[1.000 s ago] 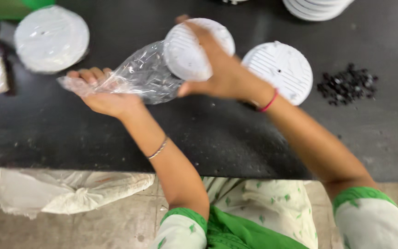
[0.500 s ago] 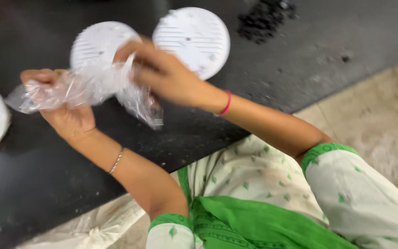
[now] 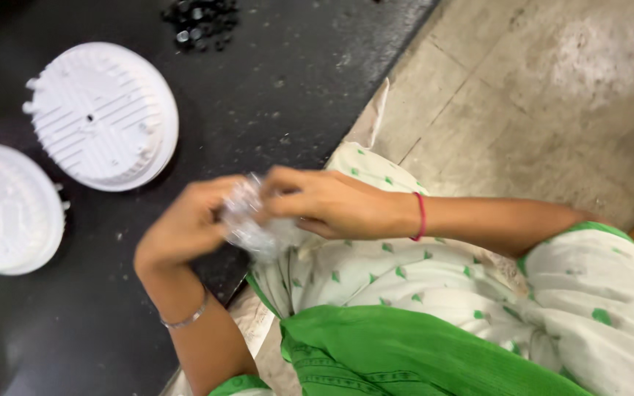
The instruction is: The person sits at a work table and fits small black fasteners into holes on white round plastic covers, then wraps each cover in clear plastic film and stacks the wrapped covers with others on the table. They repeat this cycle for several covers, occasionally reaching for a new unwrapped cover from the stacks.
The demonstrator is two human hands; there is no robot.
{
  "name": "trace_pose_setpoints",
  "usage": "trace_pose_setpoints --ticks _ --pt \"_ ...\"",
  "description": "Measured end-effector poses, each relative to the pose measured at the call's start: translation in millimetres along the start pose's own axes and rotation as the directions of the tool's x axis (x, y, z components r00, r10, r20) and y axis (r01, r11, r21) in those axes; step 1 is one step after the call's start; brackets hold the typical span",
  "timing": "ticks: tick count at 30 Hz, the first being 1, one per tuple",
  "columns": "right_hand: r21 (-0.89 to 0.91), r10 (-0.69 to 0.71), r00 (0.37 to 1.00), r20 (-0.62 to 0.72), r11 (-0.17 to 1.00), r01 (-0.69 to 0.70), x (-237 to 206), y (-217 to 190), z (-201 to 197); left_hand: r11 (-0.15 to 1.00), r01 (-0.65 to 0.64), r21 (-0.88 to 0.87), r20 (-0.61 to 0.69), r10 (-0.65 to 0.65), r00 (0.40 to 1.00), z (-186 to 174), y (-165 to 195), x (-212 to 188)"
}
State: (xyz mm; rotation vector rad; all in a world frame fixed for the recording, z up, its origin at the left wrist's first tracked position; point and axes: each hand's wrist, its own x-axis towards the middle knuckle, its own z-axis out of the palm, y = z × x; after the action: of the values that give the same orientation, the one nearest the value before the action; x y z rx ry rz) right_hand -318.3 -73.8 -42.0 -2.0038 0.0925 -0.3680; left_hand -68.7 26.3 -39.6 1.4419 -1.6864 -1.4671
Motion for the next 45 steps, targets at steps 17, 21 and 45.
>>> trace_pose_setpoints --ticks 17,21,45 --pt "-0.446 0.417 0.742 -0.525 0.607 -0.658 -47.1 359.9 -41.9 0.985 0.171 0.014 -0.422 -0.149 0.894 43.4 40.4 21.6" --pt "-0.477 0.393 0.805 -0.445 0.656 -0.585 7.9 368.2 -20.0 0.978 0.189 -0.092 -0.636 -0.204 0.744 67.7 -1.8 23.4" --pt "-0.538 0.487 0.763 -0.426 0.541 -0.646 10.0 361.5 -2.2 0.906 0.361 0.221 -0.887 0.032 0.461 107.6 -34.1 80.8"
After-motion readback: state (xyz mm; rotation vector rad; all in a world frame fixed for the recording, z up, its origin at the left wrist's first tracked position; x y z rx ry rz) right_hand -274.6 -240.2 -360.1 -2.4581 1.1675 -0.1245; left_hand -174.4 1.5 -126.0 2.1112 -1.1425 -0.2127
